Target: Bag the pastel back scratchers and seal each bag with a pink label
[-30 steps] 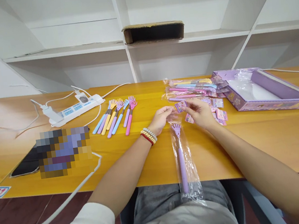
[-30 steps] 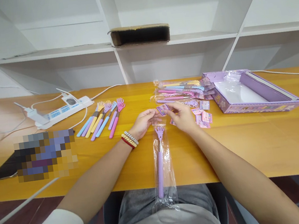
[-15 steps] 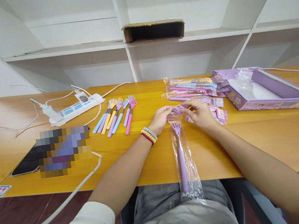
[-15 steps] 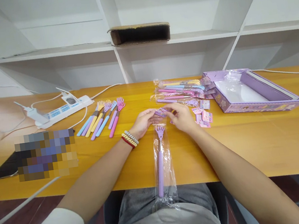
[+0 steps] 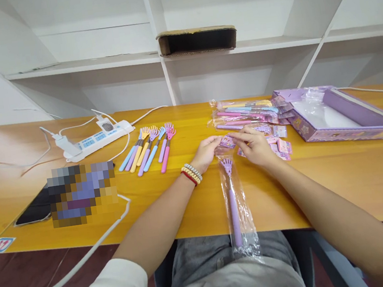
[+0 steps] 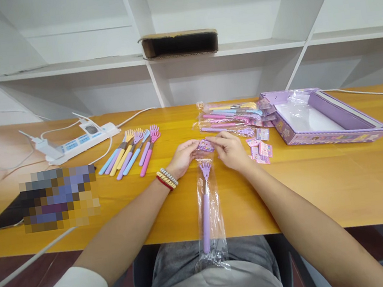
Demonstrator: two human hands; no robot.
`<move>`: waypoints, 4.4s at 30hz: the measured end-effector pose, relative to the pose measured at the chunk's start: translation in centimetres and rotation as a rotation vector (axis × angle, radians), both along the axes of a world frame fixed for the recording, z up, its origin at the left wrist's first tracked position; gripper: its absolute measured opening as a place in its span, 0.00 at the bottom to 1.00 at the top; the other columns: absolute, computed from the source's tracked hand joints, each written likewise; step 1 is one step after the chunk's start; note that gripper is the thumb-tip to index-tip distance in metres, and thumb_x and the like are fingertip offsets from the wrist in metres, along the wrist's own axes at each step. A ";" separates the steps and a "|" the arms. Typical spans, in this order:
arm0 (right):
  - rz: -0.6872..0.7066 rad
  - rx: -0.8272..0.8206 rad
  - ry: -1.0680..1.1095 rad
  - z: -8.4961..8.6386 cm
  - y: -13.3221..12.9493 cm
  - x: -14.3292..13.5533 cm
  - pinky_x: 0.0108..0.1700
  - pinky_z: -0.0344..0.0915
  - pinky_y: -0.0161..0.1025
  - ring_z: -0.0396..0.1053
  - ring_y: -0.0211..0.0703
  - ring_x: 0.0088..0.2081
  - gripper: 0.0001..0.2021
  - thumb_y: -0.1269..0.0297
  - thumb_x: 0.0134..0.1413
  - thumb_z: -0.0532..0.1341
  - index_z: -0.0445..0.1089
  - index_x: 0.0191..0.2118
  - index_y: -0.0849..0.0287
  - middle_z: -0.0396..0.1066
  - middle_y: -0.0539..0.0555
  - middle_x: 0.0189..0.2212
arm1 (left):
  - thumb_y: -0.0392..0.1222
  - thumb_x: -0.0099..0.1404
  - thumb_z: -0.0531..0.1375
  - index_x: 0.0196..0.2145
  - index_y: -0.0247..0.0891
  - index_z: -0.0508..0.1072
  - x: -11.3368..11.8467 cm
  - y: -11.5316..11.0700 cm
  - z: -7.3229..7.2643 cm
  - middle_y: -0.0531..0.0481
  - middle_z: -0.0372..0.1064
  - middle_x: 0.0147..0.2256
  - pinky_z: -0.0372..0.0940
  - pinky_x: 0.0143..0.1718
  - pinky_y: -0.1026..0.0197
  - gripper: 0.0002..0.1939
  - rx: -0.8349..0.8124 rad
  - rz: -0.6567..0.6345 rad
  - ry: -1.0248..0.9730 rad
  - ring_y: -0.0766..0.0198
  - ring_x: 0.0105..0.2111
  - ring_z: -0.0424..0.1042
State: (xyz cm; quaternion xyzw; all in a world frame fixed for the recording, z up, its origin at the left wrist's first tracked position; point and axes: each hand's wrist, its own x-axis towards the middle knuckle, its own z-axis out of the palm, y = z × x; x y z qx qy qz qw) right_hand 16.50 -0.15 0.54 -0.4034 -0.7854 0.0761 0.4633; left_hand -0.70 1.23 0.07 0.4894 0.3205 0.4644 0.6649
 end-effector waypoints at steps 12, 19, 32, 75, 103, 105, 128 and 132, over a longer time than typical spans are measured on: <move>0.017 0.013 -0.050 0.1 -0.1 -0.1 0.37 0.64 0.41 0.64 0.41 0.33 0.13 0.65 0.55 0.54 0.72 0.44 0.51 0.65 0.54 0.31 | 0.44 0.55 0.60 0.29 0.33 0.71 0.0 0.4 -0.5 0.51 0.69 0.29 0.62 0.38 0.64 0.09 0.074 0.026 0.044 0.68 0.31 0.67; -0.006 -0.118 0.047 -0.1 -0.2 -0.1 0.31 0.64 0.38 0.65 0.40 0.29 0.21 0.62 0.51 0.58 0.63 0.53 0.51 0.69 0.53 0.33 | 0.43 0.52 0.63 0.32 0.32 0.70 0.2 -0.1 -0.1 0.49 0.71 0.32 0.62 0.40 0.61 0.12 0.141 0.030 0.113 0.67 0.32 0.69; 0.070 -0.361 0.279 -0.3 -0.1 -0.2 0.29 0.64 0.37 0.66 0.37 0.25 0.21 0.64 0.46 0.60 0.64 0.49 0.58 0.72 0.51 0.28 | 0.37 0.51 0.63 0.32 0.32 0.71 0.2 -0.2 0.1 0.47 0.72 0.33 0.63 0.41 0.59 0.09 0.152 0.049 0.152 0.65 0.34 0.70; -0.042 -0.383 -0.023 -0.1 -0.1 -0.2 0.30 0.60 0.35 0.66 0.37 0.25 0.12 0.58 0.50 0.58 0.73 0.31 0.62 0.73 0.53 0.26 | 0.37 0.55 0.58 0.31 0.31 0.73 0.1 0.4 -0.9 0.45 0.73 0.33 0.64 0.40 0.60 0.07 0.347 0.089 0.360 0.65 0.34 0.70; 0.140 -0.243 -0.096 -0.5 0.4 1.0 0.32 0.63 0.35 0.69 0.39 0.30 0.12 0.72 0.45 0.55 0.75 0.32 0.58 0.74 0.53 0.31 | 0.33 0.53 0.56 0.32 0.34 0.76 -1.7 1.0 -0.4 0.47 0.74 0.34 0.64 0.40 0.62 0.10 0.611 0.000 0.749 0.64 0.34 0.71; 0.139 -0.249 -0.095 -0.4 0.4 1.1 0.32 0.63 0.35 0.69 0.39 0.31 0.12 0.73 0.44 0.55 0.75 0.32 0.59 0.74 0.53 0.31 | 0.36 0.54 0.57 0.33 0.34 0.75 -1.7 0.9 -0.4 0.47 0.74 0.32 0.64 0.37 0.62 0.10 0.615 0.010 0.779 0.65 0.32 0.70; 0.062 -0.475 -0.049 -1.1 0.6 0.0 0.27 0.59 0.34 0.63 0.37 0.23 0.10 0.66 0.43 0.58 0.72 0.33 0.59 0.70 0.49 0.23 | 0.36 0.53 0.57 0.45 0.36 0.62 -1.0 0.1 -0.4 0.54 0.66 0.28 0.60 0.31 0.65 0.20 0.675 0.101 0.786 0.68 0.27 0.65; 0.022 -0.463 -0.045 -1.0 0.4 -0.3 0.27 0.58 0.33 0.62 0.36 0.23 0.09 0.65 0.42 0.59 0.72 0.32 0.60 0.69 0.49 0.21 | 0.38 0.54 0.57 0.44 0.37 0.64 -0.9 -0.1 -0.3 0.54 0.66 0.26 0.58 0.30 0.64 0.18 0.669 0.079 0.862 0.67 0.26 0.64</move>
